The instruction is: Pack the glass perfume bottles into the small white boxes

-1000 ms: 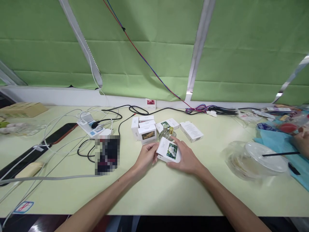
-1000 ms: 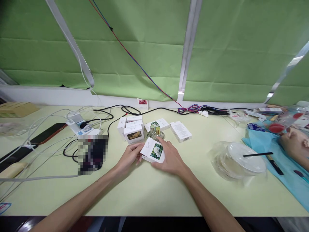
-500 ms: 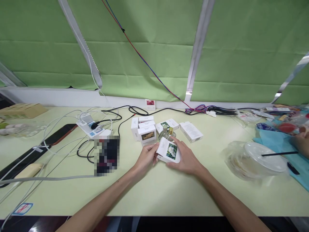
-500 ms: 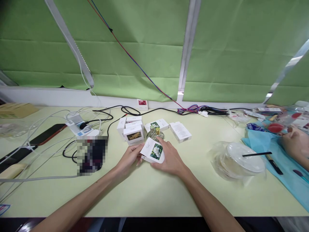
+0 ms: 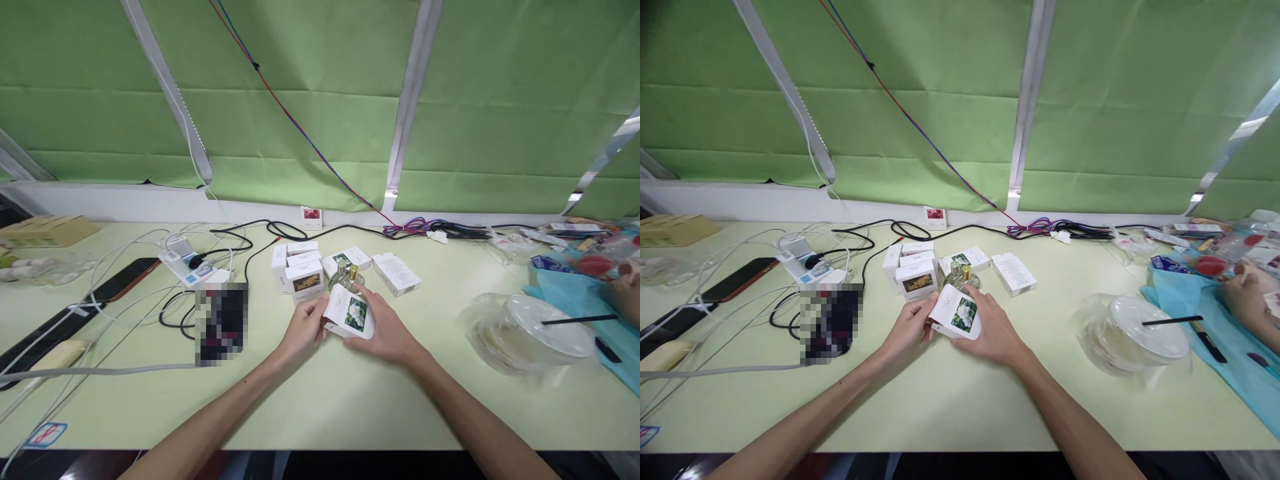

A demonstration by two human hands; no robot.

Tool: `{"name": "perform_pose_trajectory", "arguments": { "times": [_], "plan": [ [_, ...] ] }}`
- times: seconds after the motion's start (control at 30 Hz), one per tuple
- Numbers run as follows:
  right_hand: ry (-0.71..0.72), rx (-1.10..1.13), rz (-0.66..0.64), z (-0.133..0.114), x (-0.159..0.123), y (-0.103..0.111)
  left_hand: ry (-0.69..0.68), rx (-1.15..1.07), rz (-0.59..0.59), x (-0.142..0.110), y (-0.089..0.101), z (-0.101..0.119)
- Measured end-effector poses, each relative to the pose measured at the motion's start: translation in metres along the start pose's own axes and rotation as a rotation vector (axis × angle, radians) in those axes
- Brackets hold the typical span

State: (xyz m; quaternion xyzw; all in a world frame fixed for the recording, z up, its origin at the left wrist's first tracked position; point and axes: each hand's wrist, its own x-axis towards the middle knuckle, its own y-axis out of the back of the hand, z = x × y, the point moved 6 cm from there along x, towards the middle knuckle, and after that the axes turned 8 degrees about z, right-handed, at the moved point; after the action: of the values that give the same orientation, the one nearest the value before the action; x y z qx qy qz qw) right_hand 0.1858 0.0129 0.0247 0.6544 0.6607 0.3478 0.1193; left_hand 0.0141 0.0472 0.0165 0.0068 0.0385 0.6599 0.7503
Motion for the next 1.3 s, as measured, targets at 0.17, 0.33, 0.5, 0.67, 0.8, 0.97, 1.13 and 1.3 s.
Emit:
{"name": "perform_pose_trajectory", "arguments": {
  "times": [0.17,0.33,0.5,0.67,0.8,0.97,1.13,1.3],
  "plan": [
    [0.043,0.063,0.022,0.0,0.001,0.001,-0.162,0.108,0.042,-0.007,0.005,0.018],
    [0.086,0.143,0.047,-0.004,0.0,0.003,-0.361,0.219,0.012,-0.019,0.005,0.031],
    [0.102,0.217,0.052,-0.009,-0.001,0.004,-0.612,0.344,-0.016,-0.03,0.006,0.038],
    [0.122,0.343,0.045,-0.017,-0.002,0.004,-0.841,0.414,-0.013,-0.036,0.007,0.04],
    [0.134,0.368,0.065,-0.018,-0.003,0.003,-1.062,0.382,0.022,-0.045,0.006,0.048],
    [0.175,0.38,0.091,-0.017,-0.005,0.001,-1.179,0.317,0.094,-0.052,0.007,0.055],
    [0.182,0.327,0.067,-0.012,-0.008,-0.003,-1.187,0.339,0.08,-0.05,0.005,0.055],
    [0.205,0.294,0.058,-0.015,-0.008,-0.002,-1.172,0.382,0.057,-0.05,0.002,0.054]
  ]
}}
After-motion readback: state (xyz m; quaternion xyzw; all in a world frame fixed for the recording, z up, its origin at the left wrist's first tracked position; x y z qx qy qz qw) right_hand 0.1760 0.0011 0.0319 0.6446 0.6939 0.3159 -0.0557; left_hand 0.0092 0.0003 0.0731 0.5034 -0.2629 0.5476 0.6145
